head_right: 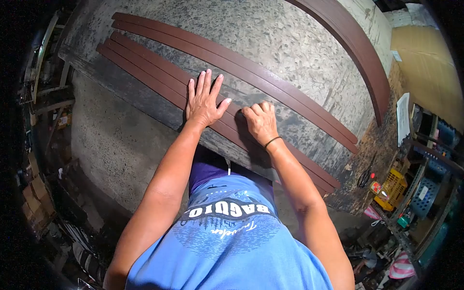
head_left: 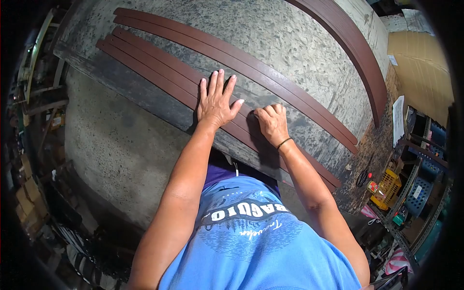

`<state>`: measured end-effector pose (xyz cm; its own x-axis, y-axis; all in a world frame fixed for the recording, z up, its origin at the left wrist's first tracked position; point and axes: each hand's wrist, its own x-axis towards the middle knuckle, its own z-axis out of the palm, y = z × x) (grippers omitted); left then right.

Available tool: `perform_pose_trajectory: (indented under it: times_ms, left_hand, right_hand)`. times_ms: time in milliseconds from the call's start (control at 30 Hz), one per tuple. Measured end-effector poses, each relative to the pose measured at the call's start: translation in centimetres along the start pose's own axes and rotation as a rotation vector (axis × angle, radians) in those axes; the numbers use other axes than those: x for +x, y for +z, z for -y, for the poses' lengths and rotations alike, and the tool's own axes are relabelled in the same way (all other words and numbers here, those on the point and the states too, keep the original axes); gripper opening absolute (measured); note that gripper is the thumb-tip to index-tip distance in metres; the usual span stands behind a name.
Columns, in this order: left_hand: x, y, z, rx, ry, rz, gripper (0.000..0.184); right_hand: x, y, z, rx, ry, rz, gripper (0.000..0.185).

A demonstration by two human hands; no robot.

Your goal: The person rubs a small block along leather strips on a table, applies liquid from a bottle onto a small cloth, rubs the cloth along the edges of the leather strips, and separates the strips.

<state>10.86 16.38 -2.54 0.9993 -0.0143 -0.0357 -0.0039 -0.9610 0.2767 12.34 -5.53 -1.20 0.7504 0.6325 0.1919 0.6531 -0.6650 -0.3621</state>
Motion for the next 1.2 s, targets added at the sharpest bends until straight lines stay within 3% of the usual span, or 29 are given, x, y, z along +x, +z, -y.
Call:
perform_pose_trajectory:
  times_ms: [267, 1200]
  left_hand:
    - [-0.1, -0.1, 0.0, 0.013, -0.007, 0.026, 0.075]
    - [0.1, -0.2, 0.0, 0.006, -0.002, 0.015, 0.075]
  right_hand:
    - [1.6, 0.7, 0.0, 0.065, -0.002, -0.021, 0.011]
    - [1.0, 0.2, -0.8, 0.002, -0.073, -0.009, 0.022]
